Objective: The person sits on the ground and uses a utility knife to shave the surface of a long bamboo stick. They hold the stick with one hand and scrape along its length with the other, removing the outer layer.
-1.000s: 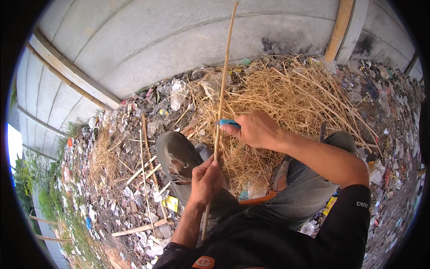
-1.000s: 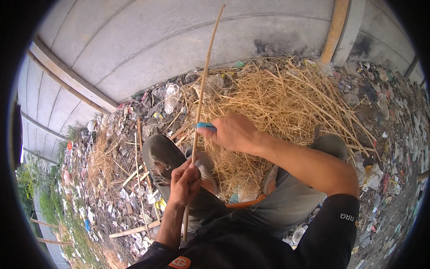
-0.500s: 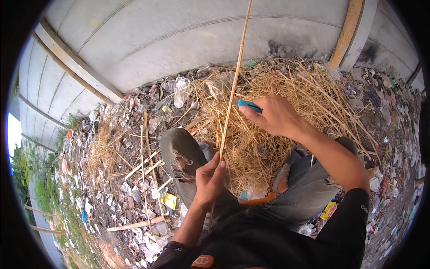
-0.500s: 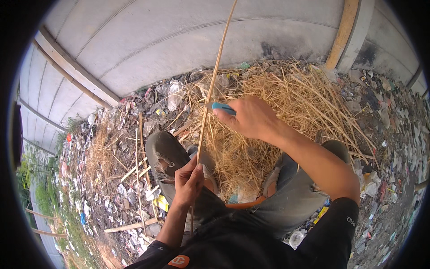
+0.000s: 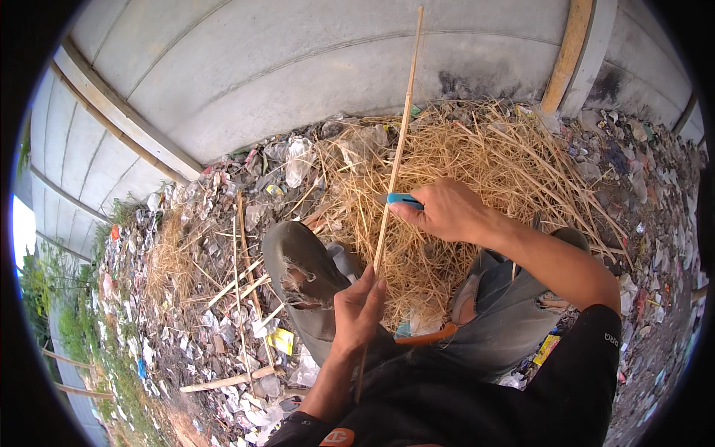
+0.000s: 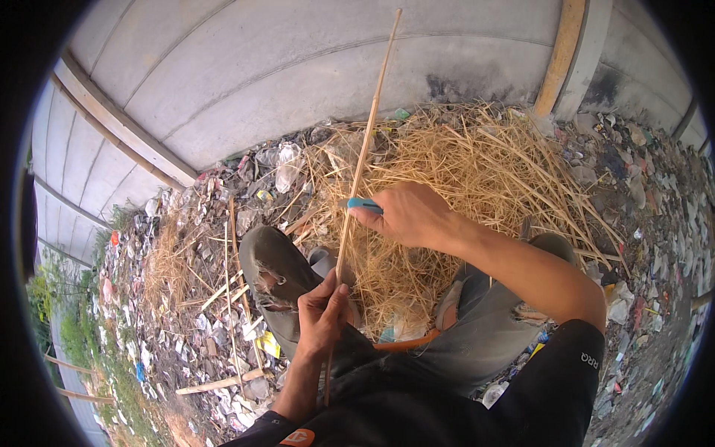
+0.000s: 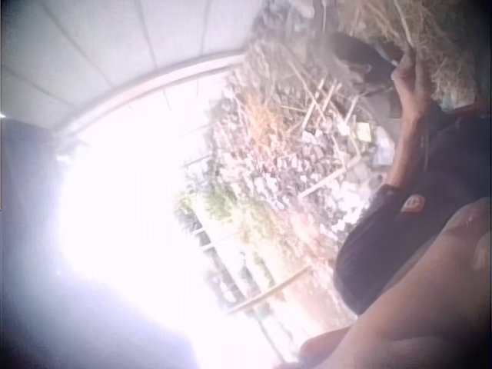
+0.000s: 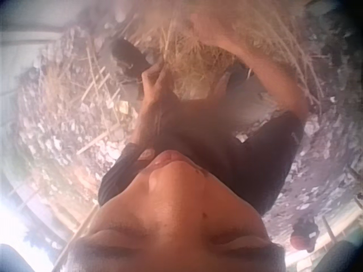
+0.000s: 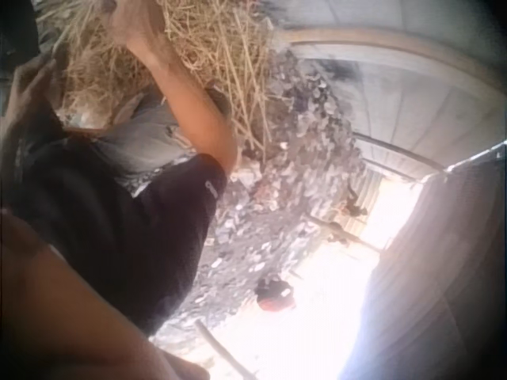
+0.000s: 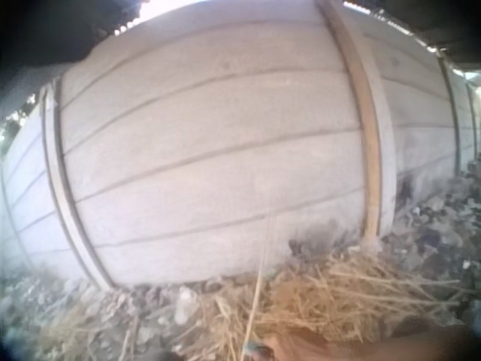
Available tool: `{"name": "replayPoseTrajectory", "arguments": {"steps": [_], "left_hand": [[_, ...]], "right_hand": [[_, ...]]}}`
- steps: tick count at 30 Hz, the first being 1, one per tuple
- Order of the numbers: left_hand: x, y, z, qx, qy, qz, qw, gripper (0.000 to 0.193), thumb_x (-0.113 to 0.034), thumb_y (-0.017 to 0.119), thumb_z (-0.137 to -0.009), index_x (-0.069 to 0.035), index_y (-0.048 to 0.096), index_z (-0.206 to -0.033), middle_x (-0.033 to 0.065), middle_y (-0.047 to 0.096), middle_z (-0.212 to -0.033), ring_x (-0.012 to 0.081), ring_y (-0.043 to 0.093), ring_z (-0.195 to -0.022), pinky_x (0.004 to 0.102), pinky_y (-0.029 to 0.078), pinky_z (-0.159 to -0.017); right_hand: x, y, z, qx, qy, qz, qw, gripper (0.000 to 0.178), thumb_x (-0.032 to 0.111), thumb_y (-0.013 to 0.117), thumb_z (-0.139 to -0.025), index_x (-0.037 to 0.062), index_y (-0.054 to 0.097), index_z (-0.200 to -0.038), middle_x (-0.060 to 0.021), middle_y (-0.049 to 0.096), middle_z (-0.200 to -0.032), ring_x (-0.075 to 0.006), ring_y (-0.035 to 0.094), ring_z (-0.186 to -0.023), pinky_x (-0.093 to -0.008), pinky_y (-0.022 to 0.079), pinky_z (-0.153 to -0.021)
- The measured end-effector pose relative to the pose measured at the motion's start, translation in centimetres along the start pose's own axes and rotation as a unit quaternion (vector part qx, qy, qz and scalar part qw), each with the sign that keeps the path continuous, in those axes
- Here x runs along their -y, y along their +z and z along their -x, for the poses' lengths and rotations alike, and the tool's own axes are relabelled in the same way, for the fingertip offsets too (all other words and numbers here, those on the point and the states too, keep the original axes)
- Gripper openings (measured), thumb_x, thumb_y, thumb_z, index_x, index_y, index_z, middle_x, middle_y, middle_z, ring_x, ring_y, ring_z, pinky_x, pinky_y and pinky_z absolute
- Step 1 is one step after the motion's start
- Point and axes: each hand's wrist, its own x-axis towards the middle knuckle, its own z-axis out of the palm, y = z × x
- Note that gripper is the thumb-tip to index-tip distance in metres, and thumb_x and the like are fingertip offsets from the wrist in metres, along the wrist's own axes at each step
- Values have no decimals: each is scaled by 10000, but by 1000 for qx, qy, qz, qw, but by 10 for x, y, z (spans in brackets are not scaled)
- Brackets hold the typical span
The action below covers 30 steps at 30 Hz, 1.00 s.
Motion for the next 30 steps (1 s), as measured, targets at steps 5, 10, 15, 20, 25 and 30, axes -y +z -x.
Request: {"name": "replayPoseTrajectory", "arguments": {"steps": [5,10,15,20,25,30], "left_hand": [[-15,0,-22,2,18,22,1000,354,-107,617,-1024,0,599,-1361,-89,560,-768,-16,459,-619,177,357,-526],[-12,-3,-21,-13,50,-9,999,290,-102,624,-1020,-1,648,-1292,-83,570,-752,-16,457,-602,179,346,-511],[-11,-2,-22,-36,44,-7,998,263,-98,639,-1012,-3,668,-1256,-89,572,-763,-19,451,-627,173,347,-534],[-13,-6,-22,-42,49,-62,996,280,-94,624,-1019,48,647,-1258,-89,576,-795,-22,445,-686,164,361,-587],[-10,-15,-25,-66,35,-80,994,345,-91,643,-1004,102,613,-1288,-63,602,-856,-4,473,-760,177,415,-660],[-8,0,42,11,110,-125,986,355,-27,674,-968,105,617,-1293,-40,626,-872,30,511,-783,201,450,-699]], "right_hand": [[34,22,24,19,-57,-29,998,740,671,436,-990,37,631,-662,-128,536,-468,-323,607,-445,-451,484,-457],[38,21,24,32,-61,-38,997,738,670,437,-989,34,637,-673,-133,542,-468,-332,632,-466,-453,498,-459],[44,13,28,105,-27,-28,994,643,596,485,-977,19,722,-824,-191,659,-604,-375,697,-600,-492,550,-555],[36,29,25,15,-77,-10,997,699,646,472,-980,31,661,-705,-139,559,-489,-338,629,-480,-462,507,-474],[27,29,8,42,-46,45,997,718,647,460,-987,18,700,-735,-155,608,-532,-342,657,-523,-465,538,-511],[-70,-34,-44,-56,221,9,974,711,539,388,-1071,44,613,-613,-60,466,-442,-187,488,-371,-365,419,-397]]}}
